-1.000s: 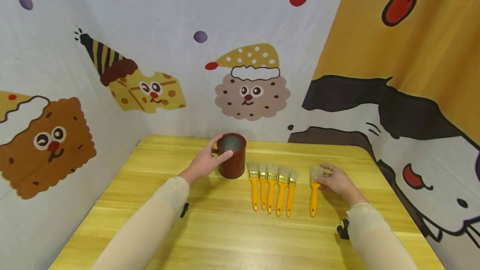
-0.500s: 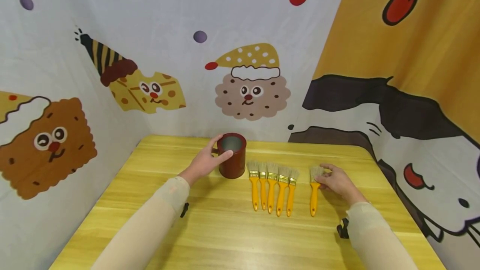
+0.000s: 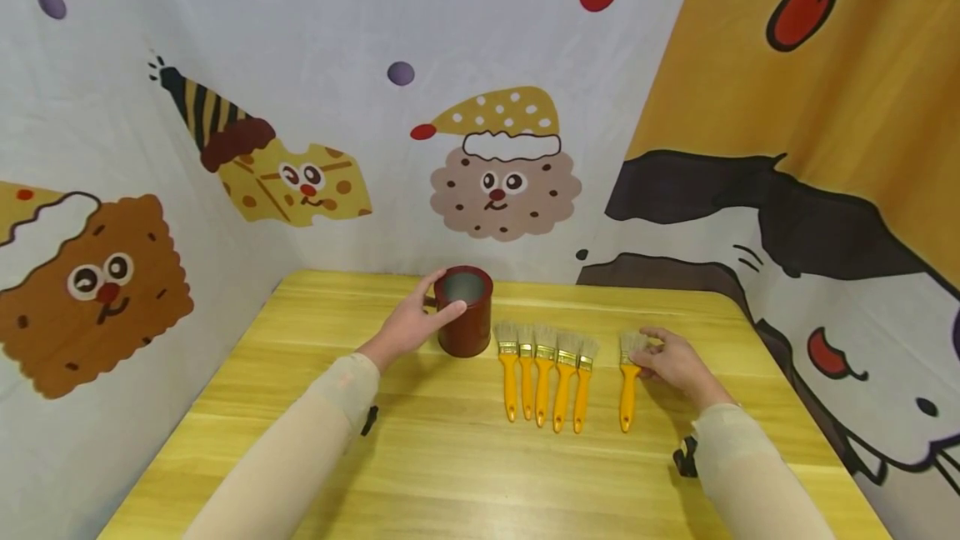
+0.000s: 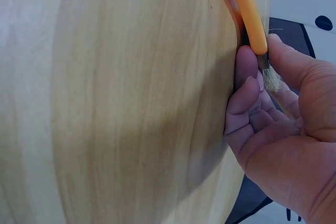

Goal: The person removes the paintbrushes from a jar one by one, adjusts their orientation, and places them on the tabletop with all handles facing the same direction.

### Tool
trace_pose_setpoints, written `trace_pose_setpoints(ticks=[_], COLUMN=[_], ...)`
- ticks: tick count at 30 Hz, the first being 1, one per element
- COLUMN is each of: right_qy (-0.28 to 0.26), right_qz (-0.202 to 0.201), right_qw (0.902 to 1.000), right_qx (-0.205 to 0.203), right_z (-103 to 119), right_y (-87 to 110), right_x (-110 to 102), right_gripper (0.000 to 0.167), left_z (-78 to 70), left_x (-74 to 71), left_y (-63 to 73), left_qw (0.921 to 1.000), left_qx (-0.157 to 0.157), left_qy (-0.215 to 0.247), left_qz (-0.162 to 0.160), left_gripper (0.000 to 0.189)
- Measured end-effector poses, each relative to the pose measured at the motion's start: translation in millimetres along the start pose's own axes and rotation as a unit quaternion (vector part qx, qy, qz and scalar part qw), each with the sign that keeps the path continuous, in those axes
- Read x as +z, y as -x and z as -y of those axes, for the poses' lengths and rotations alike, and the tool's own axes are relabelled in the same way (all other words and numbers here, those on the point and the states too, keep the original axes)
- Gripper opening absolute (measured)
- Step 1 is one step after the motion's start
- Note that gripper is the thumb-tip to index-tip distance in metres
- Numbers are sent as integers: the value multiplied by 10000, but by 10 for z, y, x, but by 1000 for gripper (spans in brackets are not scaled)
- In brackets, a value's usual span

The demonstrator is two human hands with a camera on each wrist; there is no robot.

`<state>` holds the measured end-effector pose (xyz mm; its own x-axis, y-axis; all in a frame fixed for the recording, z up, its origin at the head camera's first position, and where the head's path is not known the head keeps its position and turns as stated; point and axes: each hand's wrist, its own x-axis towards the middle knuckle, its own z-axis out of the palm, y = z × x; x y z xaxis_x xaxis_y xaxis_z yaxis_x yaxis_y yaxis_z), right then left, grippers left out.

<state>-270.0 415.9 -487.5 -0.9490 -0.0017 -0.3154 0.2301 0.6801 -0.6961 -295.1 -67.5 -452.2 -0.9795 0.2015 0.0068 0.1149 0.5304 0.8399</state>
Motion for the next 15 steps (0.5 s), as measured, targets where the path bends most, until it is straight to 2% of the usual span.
trace_pose_setpoints(ticks=[15], right_qy=[10], right_qz=[35], right_qw=[10000], right_qx=[19], right_z=[18], right_y=[-2], right_x=[5], right_gripper=[84], left_z=[-4], left_x=[-1], left_y=[18], left_qw=[9999], left_qx=[-15], left_qy=[106], left_qz=[49], left_gripper=[91])
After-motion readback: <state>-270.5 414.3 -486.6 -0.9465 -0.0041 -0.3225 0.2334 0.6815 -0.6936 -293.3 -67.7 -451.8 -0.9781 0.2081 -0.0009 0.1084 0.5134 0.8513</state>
